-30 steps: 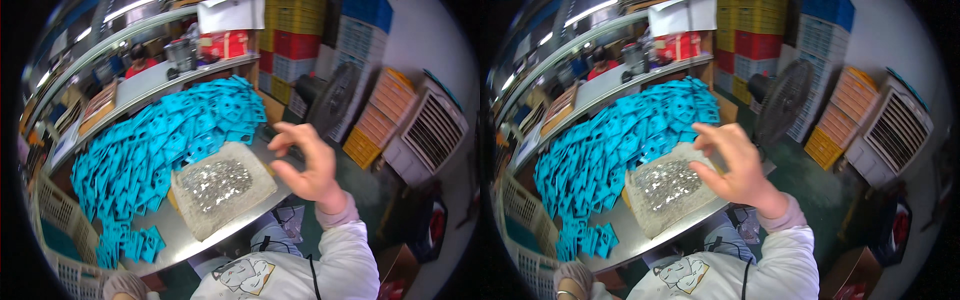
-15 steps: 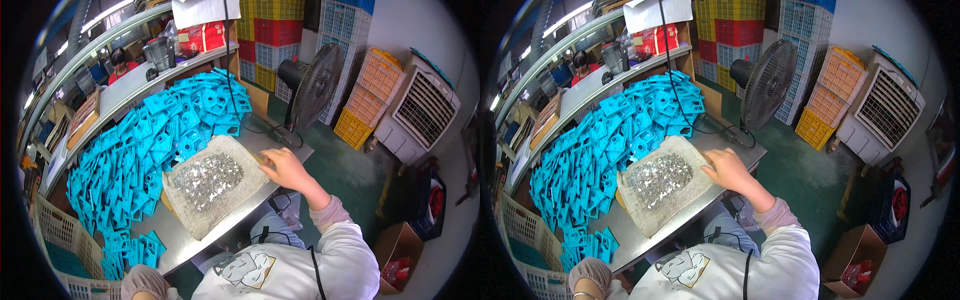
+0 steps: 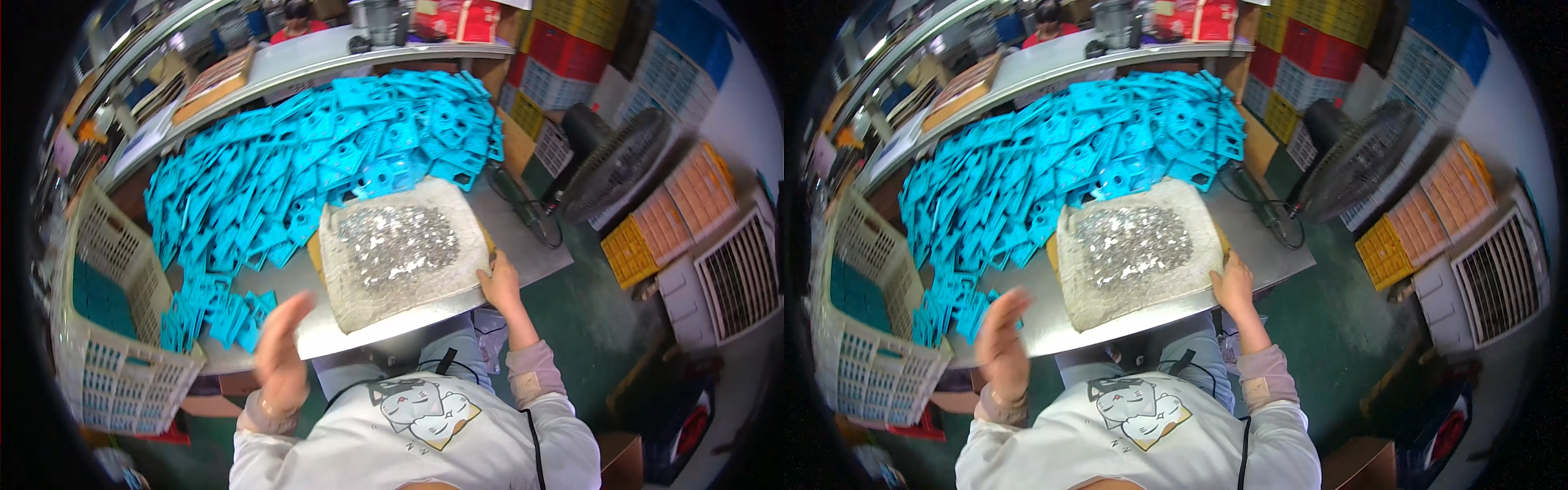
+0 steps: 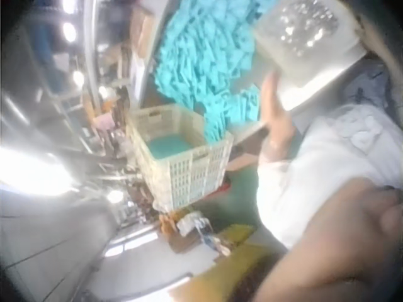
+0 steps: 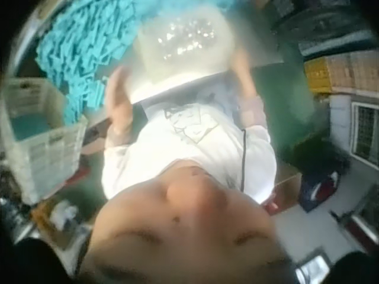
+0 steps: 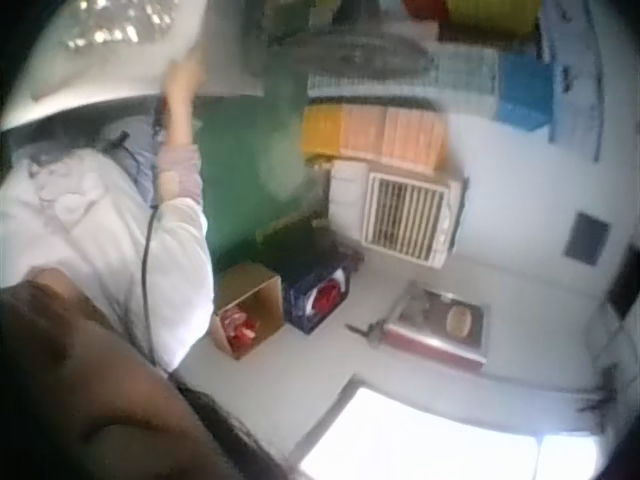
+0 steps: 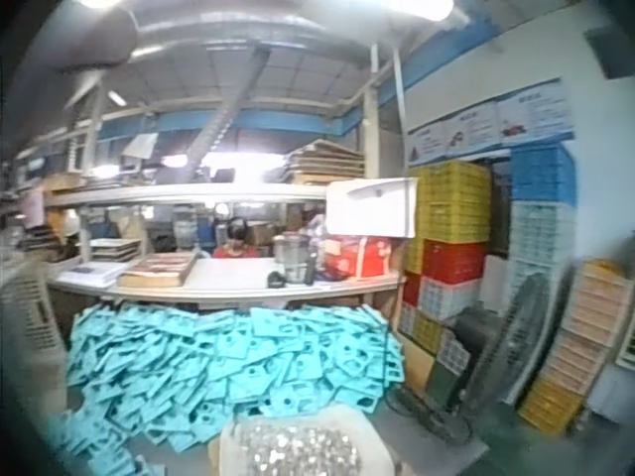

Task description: The person assembles plastic plates by picking small metal fasteners from a cloth pad and inserting them into the plates by hand.

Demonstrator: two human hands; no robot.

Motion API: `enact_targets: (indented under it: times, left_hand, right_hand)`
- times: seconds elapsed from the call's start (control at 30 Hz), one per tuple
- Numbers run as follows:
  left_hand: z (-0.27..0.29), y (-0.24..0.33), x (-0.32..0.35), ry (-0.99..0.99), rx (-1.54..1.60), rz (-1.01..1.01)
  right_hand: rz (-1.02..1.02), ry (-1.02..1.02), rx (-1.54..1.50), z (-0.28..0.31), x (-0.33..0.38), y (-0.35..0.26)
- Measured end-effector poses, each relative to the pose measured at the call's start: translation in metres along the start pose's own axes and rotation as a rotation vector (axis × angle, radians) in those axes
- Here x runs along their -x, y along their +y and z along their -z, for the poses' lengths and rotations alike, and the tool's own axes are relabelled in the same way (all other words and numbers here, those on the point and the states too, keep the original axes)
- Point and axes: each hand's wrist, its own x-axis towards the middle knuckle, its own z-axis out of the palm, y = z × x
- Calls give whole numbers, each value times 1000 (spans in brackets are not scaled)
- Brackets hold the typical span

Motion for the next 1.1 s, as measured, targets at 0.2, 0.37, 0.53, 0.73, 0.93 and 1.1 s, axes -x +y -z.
enact_targets:
  times: [0.2, 0.37, 0.53, 0.73, 0.93, 1.1]
  left_hand:
    - [9, -108, 50, -357, -688, 108]
    - [-3, -111, 44, -465, -846, 59]
    - [-10, -118, 49, -485, -1035, -76]
    - [-3, -120, 36, -558, -1137, -231]
    - [-3, -115, 2, -580, -1090, -106]
    - [8, -91, -17, -629, -1242, 317]
  right_hand:
    - [-86, -329, -988, 20, -50, -41]
    - [5, -316, -1187, 35, -74, -88]
    - [-17, -337, -1271, 37, -60, -62]
    - [-224, -387, -1255, 43, -37, -6]
    - [-372, -431, -1407, 39, -35, 12]
    - [-392, -425, -1387, 38, -38, 14]
